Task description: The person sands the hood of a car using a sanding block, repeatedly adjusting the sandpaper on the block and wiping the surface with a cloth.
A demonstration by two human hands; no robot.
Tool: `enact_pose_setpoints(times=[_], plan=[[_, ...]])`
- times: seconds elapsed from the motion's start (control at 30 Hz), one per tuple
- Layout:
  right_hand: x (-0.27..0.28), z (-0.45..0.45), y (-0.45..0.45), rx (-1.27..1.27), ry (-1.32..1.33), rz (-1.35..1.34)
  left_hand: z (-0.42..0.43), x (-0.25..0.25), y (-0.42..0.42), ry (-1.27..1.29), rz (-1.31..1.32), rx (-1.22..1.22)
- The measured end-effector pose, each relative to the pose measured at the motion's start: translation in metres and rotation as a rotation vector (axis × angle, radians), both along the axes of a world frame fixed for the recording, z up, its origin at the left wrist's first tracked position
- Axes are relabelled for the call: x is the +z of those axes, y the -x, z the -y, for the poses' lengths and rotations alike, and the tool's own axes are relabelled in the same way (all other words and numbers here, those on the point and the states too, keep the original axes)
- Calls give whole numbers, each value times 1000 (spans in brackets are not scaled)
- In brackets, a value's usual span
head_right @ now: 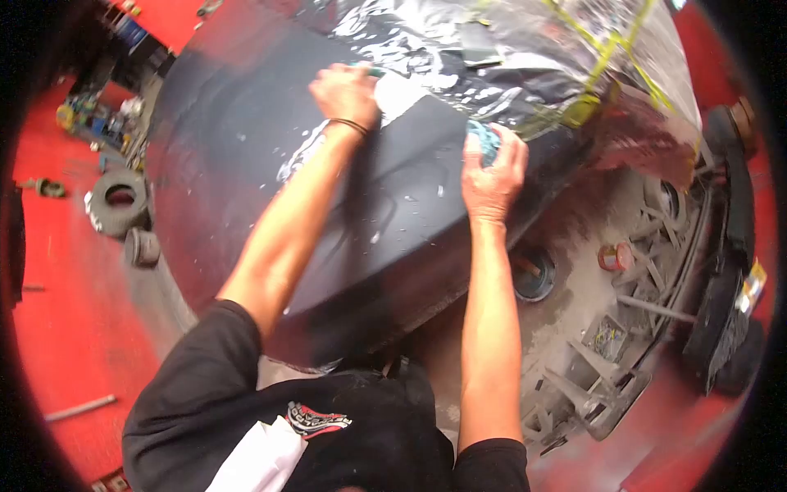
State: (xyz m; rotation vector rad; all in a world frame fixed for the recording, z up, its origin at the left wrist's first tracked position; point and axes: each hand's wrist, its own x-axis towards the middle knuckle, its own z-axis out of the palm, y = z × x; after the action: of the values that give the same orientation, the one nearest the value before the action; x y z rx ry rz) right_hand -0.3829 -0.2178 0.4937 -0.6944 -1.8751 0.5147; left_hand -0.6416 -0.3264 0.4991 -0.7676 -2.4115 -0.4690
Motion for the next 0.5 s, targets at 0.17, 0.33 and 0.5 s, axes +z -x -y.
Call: enact_pose_setpoints(times=[0.17, 0.33, 0.5], plan=[[2, 3, 1, 16, -64, 43, 42, 10, -156, -381, -75, -615], [-1, 1, 0, -5, -64, 83, 82, 2, 18, -320, -54, -353], [-4, -2, 0, 6, -89, 97, 172, -6, -85, -326, 118, -377]])
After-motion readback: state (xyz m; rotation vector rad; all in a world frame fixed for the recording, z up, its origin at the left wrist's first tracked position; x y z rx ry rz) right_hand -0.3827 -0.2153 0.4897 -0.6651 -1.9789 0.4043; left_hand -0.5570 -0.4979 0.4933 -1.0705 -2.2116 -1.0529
